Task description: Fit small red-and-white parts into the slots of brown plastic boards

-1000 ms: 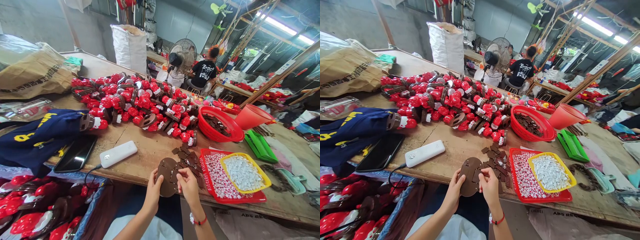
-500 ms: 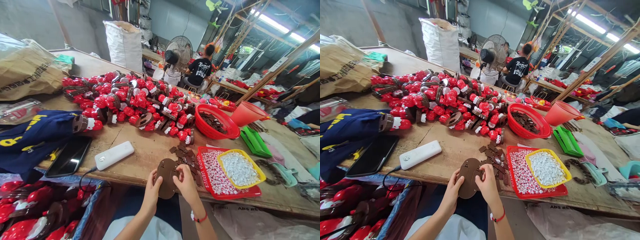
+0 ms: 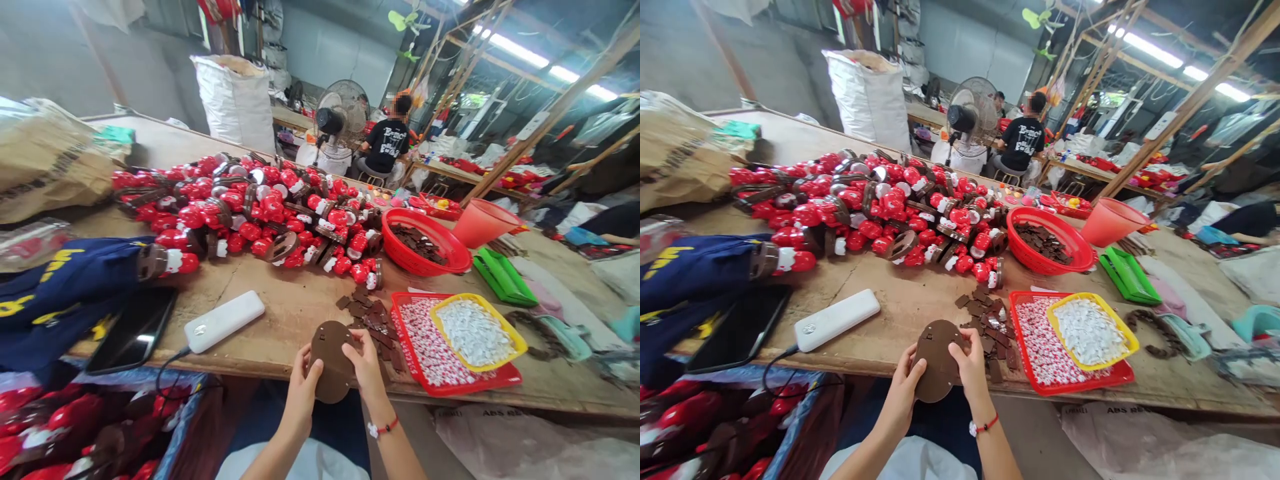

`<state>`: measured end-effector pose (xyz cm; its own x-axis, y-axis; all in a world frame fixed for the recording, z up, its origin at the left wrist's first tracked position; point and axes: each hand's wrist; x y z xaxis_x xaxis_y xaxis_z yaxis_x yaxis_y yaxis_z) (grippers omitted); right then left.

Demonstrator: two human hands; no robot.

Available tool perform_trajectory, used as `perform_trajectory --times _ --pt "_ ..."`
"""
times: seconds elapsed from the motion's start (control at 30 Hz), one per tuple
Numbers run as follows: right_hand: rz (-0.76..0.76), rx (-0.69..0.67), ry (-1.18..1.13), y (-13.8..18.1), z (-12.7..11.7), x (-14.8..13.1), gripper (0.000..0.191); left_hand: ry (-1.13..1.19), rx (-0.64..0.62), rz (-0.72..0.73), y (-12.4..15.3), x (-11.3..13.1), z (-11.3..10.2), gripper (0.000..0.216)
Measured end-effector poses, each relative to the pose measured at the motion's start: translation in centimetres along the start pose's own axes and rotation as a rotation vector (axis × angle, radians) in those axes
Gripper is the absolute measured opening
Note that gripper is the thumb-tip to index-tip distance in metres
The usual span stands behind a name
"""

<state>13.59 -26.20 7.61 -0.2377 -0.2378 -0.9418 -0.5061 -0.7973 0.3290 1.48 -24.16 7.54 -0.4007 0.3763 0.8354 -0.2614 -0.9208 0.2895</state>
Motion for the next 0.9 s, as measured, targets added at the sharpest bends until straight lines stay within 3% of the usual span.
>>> perform_trajectory --times 0.1,0.17,0.23,0.3,0.37,0.43,0.53,0.63,0.7,0.8,0.9 --pt "0.096 -0.122 -0.052 1.8 -0.2 0.9 0.044 -0.006 -0.035 0.018 2.2 1.4 -2.7 0.042" --pt "0.170 -0.242 -0.083 3.0 -0.6 1.4 0.048 -0.066 -0.091 0.053 4.5 2.5 -5.6 0.040" --pt "0.207 -0.259 -0.084 3.8 -1.1 1.9 0.046 -0.141 -0.077 0.041 6.9 3.2 -9.4 0.041" --pt "0.249 -0.243 -0.060 4.2 -1.3 2.3 0.044 -0.217 0.085 -0.007 9.3 3.1 -14.1 0.042" --pt "0.278 -0.233 -0.032 4.7 -1.2 2.7 0.043 -0.378 0.378 -0.038 11.2 2.3 -19.3 0.041" --pt "0.286 -0.230 -0.020 5.1 -0.8 3.0 0.042 -0.808 0.693 -0.077 12.7 1.1 -24.3 0.036" --pt "0.282 -0.247 0.034 5.2 -0.2 3.3 0.042 -1.071 0.901 -0.104 14.2 -0.4 -29.9 0.038" --pt "0.280 -0.286 0.151 4.8 0.0 3.5 0.046 -1.308 1.000 -0.136 15.1 -1.4 -32.6 0.040" --pt "0.262 -0.258 0.171 4.8 0.2 3.8 0.046 -1.433 0.988 -0.166 15.1 -1.9 -33.2 0.041" --pt "0.250 -0.216 0.132 5.4 0.6 4.4 0.043 -1.550 0.868 -0.209 13.3 -2.1 -33.8 0.041" --pt "0.252 -0.265 0.131 6.0 1.4 4.9 0.041 -1.611 0.689 -0.243 10.1 -0.8 -34.0 0.042"
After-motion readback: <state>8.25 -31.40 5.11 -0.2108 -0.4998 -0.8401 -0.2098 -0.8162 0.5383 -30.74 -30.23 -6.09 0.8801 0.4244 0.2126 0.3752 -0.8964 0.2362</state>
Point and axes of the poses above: each hand's wrist, its own y-axis away from the middle knuckle, its own z-axis out of the palm, x = y × z, and after that the axes turned 10 degrees about z, right-handed
